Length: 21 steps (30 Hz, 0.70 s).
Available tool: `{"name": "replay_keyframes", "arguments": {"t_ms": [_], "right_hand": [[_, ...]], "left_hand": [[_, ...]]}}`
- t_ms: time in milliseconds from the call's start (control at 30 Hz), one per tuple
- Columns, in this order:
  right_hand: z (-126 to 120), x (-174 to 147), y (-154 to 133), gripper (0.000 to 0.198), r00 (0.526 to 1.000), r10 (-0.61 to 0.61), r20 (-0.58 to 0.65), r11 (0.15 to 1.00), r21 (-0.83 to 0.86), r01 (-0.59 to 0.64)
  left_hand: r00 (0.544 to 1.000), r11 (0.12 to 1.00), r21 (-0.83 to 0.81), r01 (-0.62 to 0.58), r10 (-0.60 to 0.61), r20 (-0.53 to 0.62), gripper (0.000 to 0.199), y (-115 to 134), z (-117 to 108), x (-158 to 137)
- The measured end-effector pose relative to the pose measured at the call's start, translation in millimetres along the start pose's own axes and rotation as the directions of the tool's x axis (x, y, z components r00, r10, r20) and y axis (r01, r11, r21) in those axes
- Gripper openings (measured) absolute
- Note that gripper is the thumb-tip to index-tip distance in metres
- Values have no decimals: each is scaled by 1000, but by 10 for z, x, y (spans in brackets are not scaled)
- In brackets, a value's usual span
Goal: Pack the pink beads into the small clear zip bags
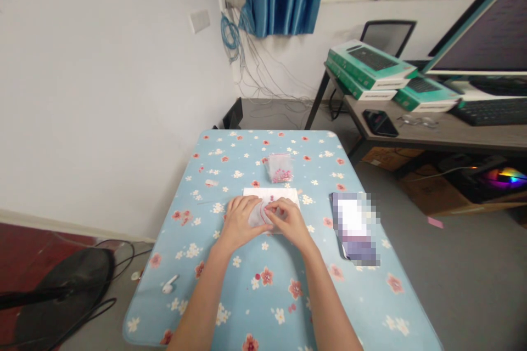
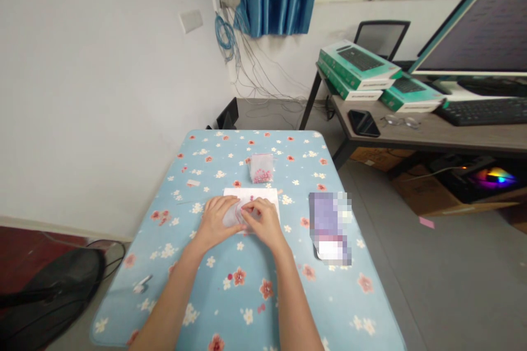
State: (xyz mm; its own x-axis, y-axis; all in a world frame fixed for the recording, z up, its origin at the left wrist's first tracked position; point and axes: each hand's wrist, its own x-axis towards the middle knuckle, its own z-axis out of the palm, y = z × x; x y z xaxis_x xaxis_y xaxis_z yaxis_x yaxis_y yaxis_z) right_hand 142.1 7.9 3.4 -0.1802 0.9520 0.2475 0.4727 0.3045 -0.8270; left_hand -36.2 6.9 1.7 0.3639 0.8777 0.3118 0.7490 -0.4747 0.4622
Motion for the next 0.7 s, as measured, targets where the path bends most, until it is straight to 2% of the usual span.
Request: {"name": "replay_keyframes", "arguments": {"t_ms": [100, 200, 300, 467, 700], "right_hand": [[-5, 2, 17, 13, 1000, 7, -11, 1000, -13, -7], [-37, 3, 89, 17, 996, 41, -85, 999, -24, -43], [-62, -9, 181, 20, 987, 65, -145, 986, -146, -86], [-23, -32, 269, 23, 984, 58, -168, 915, -386, -120], [35, -17, 250, 19, 985, 67, -161, 866, -480, -138]], "left_hand": [[1000, 1000, 5, 6, -6, -4, 61, 1, -5, 1], [1000, 1000, 7, 5, -5, -7, 59, 4, -10, 1], [1000, 1000, 10, 0, 0, -7, 58, 7, -9, 4], [1000, 1000, 9, 4, -4, -9, 59, 3, -5, 8], [1000, 1000, 4, -1, 1, -17, 59, 2, -11, 9]]}}
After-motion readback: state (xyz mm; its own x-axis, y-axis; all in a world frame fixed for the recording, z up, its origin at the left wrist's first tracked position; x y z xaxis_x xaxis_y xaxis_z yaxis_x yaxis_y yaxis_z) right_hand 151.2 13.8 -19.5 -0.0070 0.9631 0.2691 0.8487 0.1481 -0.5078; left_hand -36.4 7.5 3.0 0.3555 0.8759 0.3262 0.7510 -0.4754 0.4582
